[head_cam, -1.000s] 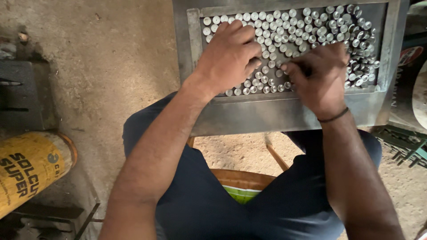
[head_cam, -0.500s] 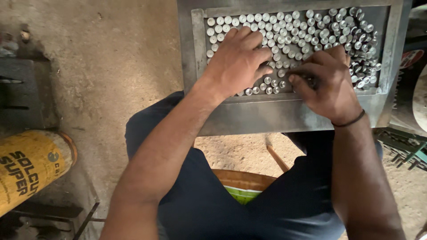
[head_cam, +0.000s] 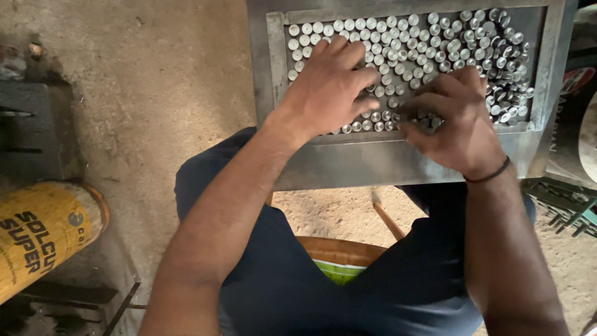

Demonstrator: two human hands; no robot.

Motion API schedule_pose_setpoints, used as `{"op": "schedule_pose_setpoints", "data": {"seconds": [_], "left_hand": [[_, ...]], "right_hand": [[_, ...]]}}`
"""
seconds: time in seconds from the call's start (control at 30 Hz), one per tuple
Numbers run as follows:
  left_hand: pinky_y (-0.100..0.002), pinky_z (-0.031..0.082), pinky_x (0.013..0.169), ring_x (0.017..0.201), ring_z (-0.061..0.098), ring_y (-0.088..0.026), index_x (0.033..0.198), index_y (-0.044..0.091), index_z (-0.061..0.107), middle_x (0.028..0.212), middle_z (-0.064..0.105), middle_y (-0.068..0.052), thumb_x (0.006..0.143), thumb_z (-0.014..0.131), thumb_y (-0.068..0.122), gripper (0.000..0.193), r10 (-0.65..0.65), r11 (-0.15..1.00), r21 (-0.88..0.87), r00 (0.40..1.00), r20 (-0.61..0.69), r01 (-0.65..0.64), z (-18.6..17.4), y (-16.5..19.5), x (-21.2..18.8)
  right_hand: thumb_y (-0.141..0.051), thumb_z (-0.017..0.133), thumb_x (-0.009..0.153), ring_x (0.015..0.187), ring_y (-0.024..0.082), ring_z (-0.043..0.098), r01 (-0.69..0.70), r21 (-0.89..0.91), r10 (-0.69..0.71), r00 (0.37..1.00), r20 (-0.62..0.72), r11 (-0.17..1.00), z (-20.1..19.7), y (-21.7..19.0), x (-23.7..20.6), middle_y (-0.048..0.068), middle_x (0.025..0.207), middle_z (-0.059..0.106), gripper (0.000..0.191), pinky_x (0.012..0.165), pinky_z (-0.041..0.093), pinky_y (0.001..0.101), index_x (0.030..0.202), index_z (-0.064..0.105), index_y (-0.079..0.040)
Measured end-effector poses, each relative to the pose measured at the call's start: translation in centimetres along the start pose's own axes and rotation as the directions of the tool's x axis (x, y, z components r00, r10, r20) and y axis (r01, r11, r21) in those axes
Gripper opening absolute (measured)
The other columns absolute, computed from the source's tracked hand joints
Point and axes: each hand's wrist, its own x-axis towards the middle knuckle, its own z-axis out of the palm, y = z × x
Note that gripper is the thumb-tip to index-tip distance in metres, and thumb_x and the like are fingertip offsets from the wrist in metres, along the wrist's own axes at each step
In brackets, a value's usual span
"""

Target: The person wipes their hands with a green cloth, places a rectangular metal tray on their lap, and pours small metal caps from a perforated bowl onto the tray. They then arrange the caps one by one into a neat grid pattern across the tray, filling it row by row.

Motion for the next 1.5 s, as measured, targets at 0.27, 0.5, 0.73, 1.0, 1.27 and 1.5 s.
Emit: {"op": "schedule_pose_setpoints", "data": {"seconds": [0.27,0.5,0.73,1.0,1.27,1.5], "left_hand": [[-0.044,0.043,0.096,0.106,0.052,-0.027,0.086,0.01,0.075,0.101,0.057,-0.005,0.082,0.086,0.025,0.019,0.109,0.991,0.095,0.988,-0.108,-0.099,0.6,-0.1,0.0],[-0.044,0.043,0.095,0.105,0.053,-0.027,0.081,0.01,0.073,0.1,0.058,-0.005,0.079,0.085,0.024,0.018,0.122,0.987,0.119,0.989,-0.088,-0.111,0.1,-0.3,0.0],[-0.045,0.043,0.094,0.105,0.053,-0.028,0.082,0.008,0.073,0.099,0.059,-0.005,0.081,0.084,0.021,0.016,0.068,0.992,0.111,0.993,-0.095,-0.057,0.3,-0.3,0.2],[-0.046,0.042,0.09,0.1,0.052,-0.029,0.08,0.009,0.074,0.095,0.058,-0.007,0.081,0.085,0.023,0.018,0.055,0.995,0.086,0.993,-0.106,-0.046,0.6,-0.1,0.0],[-0.047,0.042,0.093,0.101,0.054,-0.028,0.087,0.012,0.077,0.096,0.06,-0.005,0.081,0.088,0.025,0.018,0.022,0.998,0.064,0.997,-0.078,-0.017,-1.5,0.0,0.0],[-0.049,0.04,0.099,0.106,0.056,-0.027,0.075,0.015,0.078,0.096,0.065,-0.005,0.059,0.091,0.026,0.024,-0.035,0.999,0.025,0.945,0.326,0.029,-2.9,2.1,-0.8]], "right_hand": [[-0.016,0.076,0.089,0.083,0.016,0.05,-0.067,-0.076,0.068,0.998,0.018,0.995,0.6,-0.1,0.2,0.002,0.082,0.068,0.003,0.092,0.04,0.0358,0.09,0.078,-0.013],[-0.016,0.084,0.083,0.093,0.025,0.052,-0.127,-0.066,0.121,0.989,-0.087,0.99,-0.1,-0.8,0.2,0.011,0.088,0.068,0.015,0.087,0.039,0.0374,0.091,0.077,-0.005],[-0.019,0.086,0.095,0.095,0.024,0.052,-0.064,-0.06,0.059,0.994,-0.09,0.996,2.1,-1.1,0.5,0.005,0.09,0.069,0.011,0.089,0.04,0.04,0.094,0.079,-0.01],[-0.022,0.089,0.089,0.096,0.028,0.054,-0.17,-0.144,0.153,0.98,-0.125,0.975,2.2,-0.5,-0.1,0.006,0.09,0.068,0.016,0.096,0.042,0.0439,0.093,0.079,-0.011],[-0.017,0.086,0.091,0.098,0.027,0.056,-0.245,-0.134,0.215,0.955,-0.205,0.96,2.5,-1.0,-0.2,0.005,0.09,0.068,0.011,0.093,0.044,0.0391,0.091,0.078,-0.011],[-0.014,0.083,0.099,0.087,0.025,0.055,-0.195,-0.044,0.191,0.978,-0.084,0.98,2.0,-0.7,-0.6,0.006,0.085,0.068,0.01,0.085,0.043,0.0392,0.092,0.079,-0.01]]}}
